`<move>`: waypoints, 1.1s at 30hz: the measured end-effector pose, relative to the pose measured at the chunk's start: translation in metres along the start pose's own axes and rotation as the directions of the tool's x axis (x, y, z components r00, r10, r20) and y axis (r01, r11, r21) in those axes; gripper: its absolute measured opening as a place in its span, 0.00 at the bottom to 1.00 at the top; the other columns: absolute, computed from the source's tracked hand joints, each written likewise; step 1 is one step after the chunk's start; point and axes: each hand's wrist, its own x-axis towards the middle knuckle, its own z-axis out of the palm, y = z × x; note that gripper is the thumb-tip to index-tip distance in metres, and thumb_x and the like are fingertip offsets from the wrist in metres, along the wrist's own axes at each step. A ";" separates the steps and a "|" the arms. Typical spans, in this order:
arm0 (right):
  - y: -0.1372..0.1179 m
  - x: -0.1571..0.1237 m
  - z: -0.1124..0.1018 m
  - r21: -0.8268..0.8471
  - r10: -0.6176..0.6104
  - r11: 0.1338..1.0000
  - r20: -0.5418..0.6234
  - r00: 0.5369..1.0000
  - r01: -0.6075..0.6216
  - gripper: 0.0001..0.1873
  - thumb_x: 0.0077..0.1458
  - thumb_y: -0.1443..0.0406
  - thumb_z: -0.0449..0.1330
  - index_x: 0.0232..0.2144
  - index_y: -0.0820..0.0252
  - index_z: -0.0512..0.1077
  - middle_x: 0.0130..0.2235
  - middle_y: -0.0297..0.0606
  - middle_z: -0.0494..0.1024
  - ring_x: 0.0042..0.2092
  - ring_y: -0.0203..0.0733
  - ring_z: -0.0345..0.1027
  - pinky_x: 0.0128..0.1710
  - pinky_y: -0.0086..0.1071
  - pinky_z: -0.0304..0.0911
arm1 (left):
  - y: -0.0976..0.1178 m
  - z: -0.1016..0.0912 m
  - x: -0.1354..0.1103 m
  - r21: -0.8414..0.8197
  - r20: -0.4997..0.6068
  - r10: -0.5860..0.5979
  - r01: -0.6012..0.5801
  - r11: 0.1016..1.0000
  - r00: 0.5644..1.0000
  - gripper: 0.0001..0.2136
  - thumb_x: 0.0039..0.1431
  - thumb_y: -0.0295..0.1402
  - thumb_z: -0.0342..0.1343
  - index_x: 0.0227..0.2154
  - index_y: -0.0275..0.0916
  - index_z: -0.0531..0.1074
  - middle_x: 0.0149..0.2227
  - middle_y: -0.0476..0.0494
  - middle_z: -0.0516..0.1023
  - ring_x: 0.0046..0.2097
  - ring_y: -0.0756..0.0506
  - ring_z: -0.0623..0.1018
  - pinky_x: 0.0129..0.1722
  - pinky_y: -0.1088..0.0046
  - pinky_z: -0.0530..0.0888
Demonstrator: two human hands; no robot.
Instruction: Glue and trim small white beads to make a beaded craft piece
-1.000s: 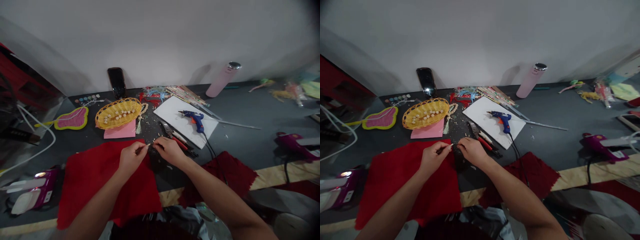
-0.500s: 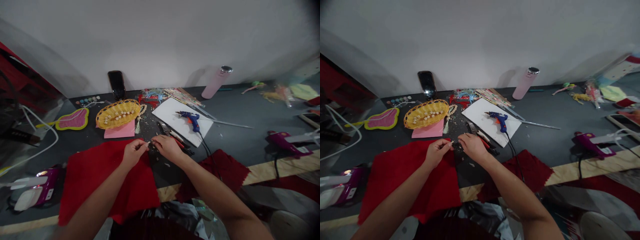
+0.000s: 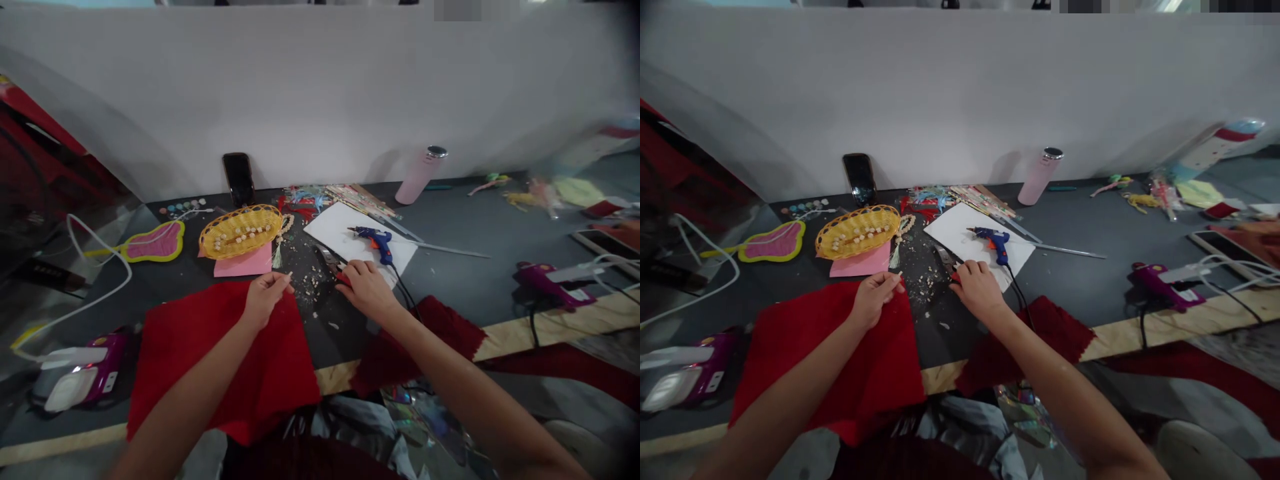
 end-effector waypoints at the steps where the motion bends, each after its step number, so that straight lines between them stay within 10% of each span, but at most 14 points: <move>1: -0.001 0.001 0.001 -0.018 0.006 1.000 -0.007 1.000 -0.006 0.17 0.53 0.56 0.57 0.39 0.64 0.69 0.42 0.50 0.69 0.45 0.52 0.59 0.45 0.41 0.56 | 0.000 -0.001 0.000 -0.020 0.002 0.002 -0.002 1.000 1.000 0.13 0.49 0.41 0.56 0.22 0.35 0.70 0.21 0.49 0.73 0.17 0.57 0.56 0.17 0.79 0.54; 6: 0.004 0.005 0.013 -0.005 -0.014 1.000 -0.008 1.000 0.014 0.12 0.56 0.60 0.55 0.35 0.65 0.70 0.39 0.49 0.71 0.44 0.51 0.62 0.45 0.40 0.56 | -0.001 -0.003 0.001 -0.069 0.028 -0.006 0.008 0.998 1.000 0.13 0.48 0.41 0.57 0.22 0.34 0.69 0.21 0.49 0.73 0.17 0.58 0.57 0.17 0.79 0.53; 11: 0.016 0.005 0.012 0.359 0.221 0.915 -0.069 0.973 -0.182 0.12 0.56 0.58 0.53 0.33 0.62 0.67 0.40 0.47 0.72 0.39 0.45 0.67 0.38 0.36 0.61 | -0.003 -0.006 0.001 -0.076 0.042 -0.015 0.018 0.997 0.999 0.13 0.49 0.41 0.57 0.23 0.34 0.70 0.21 0.48 0.74 0.17 0.58 0.57 0.17 0.79 0.53; 18: 0.004 0.009 -0.027 0.959 0.194 0.072 0.258 0.947 -0.276 0.16 0.49 0.55 0.60 0.36 0.59 0.64 0.35 0.36 0.74 0.29 0.35 0.68 0.26 0.27 0.63 | 0.003 -0.003 0.007 -0.151 0.047 -0.051 0.058 0.987 0.998 0.14 0.47 0.42 0.59 0.21 0.34 0.69 0.21 0.47 0.74 0.17 0.58 0.57 0.16 0.79 0.51; 21: -0.004 0.017 -0.027 0.976 0.126 -0.086 0.210 0.970 -0.200 0.14 0.48 0.59 0.61 0.36 0.57 0.64 0.49 0.40 0.69 0.38 0.37 0.69 0.31 0.29 0.66 | 0.010 -0.003 0.008 -0.185 0.047 -0.021 0.030 0.982 0.999 0.13 0.47 0.40 0.59 0.22 0.34 0.69 0.22 0.47 0.74 0.17 0.58 0.57 0.17 0.80 0.51; 24: -0.007 0.022 -0.018 0.991 0.060 0.027 0.130 0.990 -0.131 0.17 0.49 0.61 0.60 0.42 0.56 0.64 0.54 0.41 0.64 0.44 0.40 0.68 0.37 0.33 0.67 | 0.014 -0.005 0.008 -0.202 0.030 0.013 -0.007 0.979 0.999 0.12 0.49 0.39 0.58 0.21 0.33 0.69 0.22 0.47 0.74 0.17 0.58 0.57 0.17 0.80 0.52; 30: -0.011 0.022 -0.007 0.756 -0.039 0.647 -0.093 0.995 0.096 0.19 0.53 0.68 0.53 0.48 0.57 0.64 0.60 0.44 0.56 0.59 0.48 0.54 0.56 0.45 0.55 | 0.015 -0.007 0.003 -0.223 -0.013 0.017 -0.019 0.975 1.000 0.11 0.51 0.37 0.57 0.22 0.33 0.70 0.22 0.47 0.74 0.18 0.58 0.58 0.18 0.80 0.54; 33: -0.019 0.018 -0.005 0.562 -0.141 0.807 -0.114 0.983 0.181 0.18 0.53 0.71 0.51 0.47 0.59 0.65 0.64 0.44 0.47 0.62 0.49 0.48 0.57 0.48 0.52 | 0.017 -0.007 -0.001 -0.243 -0.041 0.010 -0.019 0.970 0.999 0.09 0.51 0.36 0.58 0.24 0.34 0.71 0.22 0.48 0.75 0.18 0.58 0.58 0.18 0.81 0.55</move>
